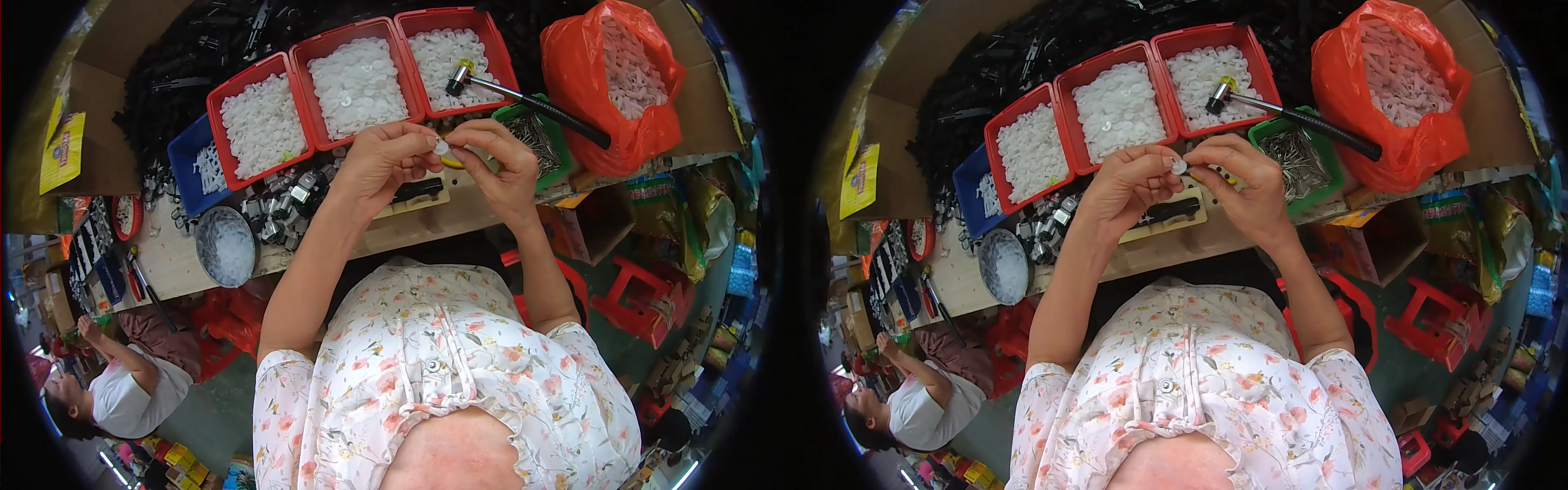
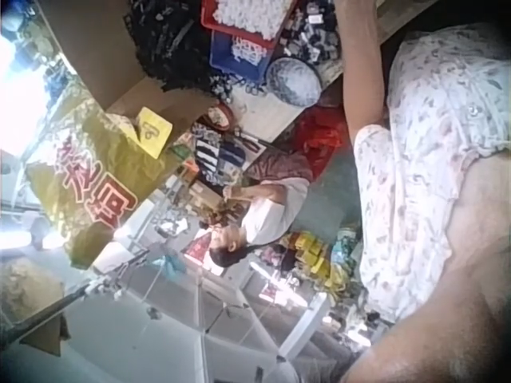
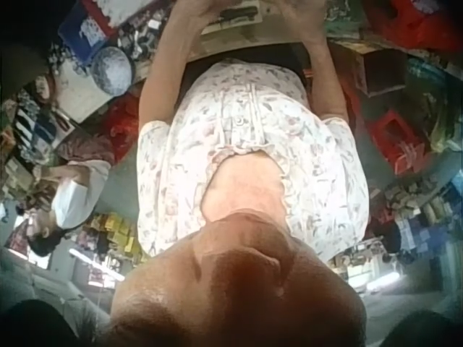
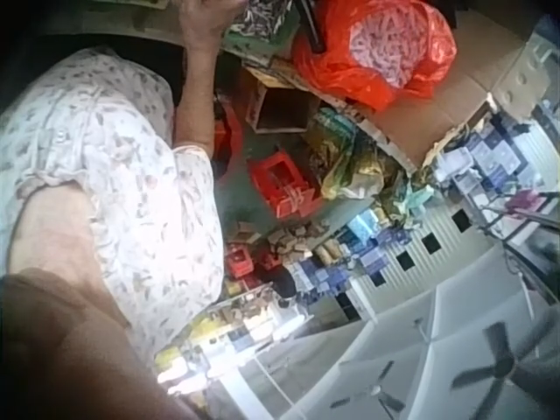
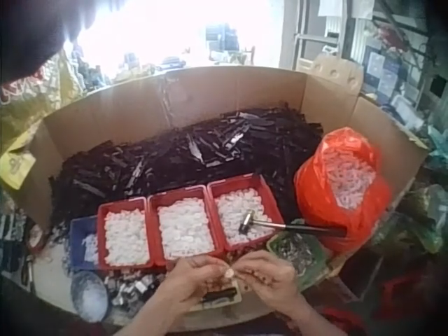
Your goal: Assembling small plastic parts into metal housings using a hammer and pliers at a factory workbench.
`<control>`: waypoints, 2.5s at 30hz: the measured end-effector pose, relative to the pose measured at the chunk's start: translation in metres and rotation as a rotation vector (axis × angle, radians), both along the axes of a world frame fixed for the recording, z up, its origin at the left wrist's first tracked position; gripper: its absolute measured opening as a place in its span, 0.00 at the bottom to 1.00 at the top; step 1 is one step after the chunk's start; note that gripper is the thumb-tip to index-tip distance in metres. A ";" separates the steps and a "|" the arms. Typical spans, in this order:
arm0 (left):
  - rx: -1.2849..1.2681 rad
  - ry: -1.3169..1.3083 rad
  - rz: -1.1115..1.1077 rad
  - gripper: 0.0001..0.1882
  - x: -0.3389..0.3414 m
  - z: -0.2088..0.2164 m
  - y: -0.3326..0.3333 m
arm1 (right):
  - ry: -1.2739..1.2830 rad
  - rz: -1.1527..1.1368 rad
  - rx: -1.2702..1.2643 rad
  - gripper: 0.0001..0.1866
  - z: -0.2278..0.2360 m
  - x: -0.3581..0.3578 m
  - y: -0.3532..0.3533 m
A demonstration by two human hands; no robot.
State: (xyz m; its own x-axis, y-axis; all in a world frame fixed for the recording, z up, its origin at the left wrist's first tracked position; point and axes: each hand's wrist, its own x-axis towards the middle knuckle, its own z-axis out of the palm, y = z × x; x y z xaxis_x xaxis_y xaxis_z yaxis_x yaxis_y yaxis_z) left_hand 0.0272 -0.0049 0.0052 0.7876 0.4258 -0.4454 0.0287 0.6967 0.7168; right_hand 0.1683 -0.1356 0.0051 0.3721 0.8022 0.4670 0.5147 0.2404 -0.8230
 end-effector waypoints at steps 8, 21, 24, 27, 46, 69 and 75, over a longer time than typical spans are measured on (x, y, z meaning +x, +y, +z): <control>-0.035 -0.147 0.096 0.12 -0.009 -0.003 -0.021 | -0.034 0.035 0.009 0.09 -0.001 -0.004 -0.001; 0.755 -0.022 0.208 0.18 -0.039 -0.020 -0.038 | -0.202 0.062 0.005 0.08 -0.008 -0.022 -0.001; 1.287 0.140 0.260 0.19 -0.056 -0.017 -0.037 | -0.250 0.113 -0.098 0.08 -0.021 -0.024 -0.002; 1.816 0.192 0.268 0.17 -0.076 -0.035 -0.041 | -0.359 0.150 -0.100 0.09 -0.035 -0.028 -0.002; 2.116 0.263 0.047 0.18 -0.090 -0.068 -0.050 | -0.519 0.179 -0.277 0.09 -0.033 -0.041 0.005; 2.283 0.367 0.011 0.17 -0.089 -0.064 -0.052 | -0.629 0.037 -0.111 0.14 0.016 0.001 -0.015; 2.308 0.342 0.018 0.18 -0.091 -0.068 -0.046 | -0.791 -0.547 -0.220 0.06 0.083 0.118 -0.040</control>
State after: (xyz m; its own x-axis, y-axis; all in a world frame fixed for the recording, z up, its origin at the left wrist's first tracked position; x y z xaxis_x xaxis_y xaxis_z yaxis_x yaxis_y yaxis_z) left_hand -0.0635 -0.0507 -0.0627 0.8080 0.2368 0.5396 0.2798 -0.9601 0.0023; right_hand 0.2867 -0.1759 0.0881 0.3624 0.7112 0.6023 0.9306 -0.3123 -0.1911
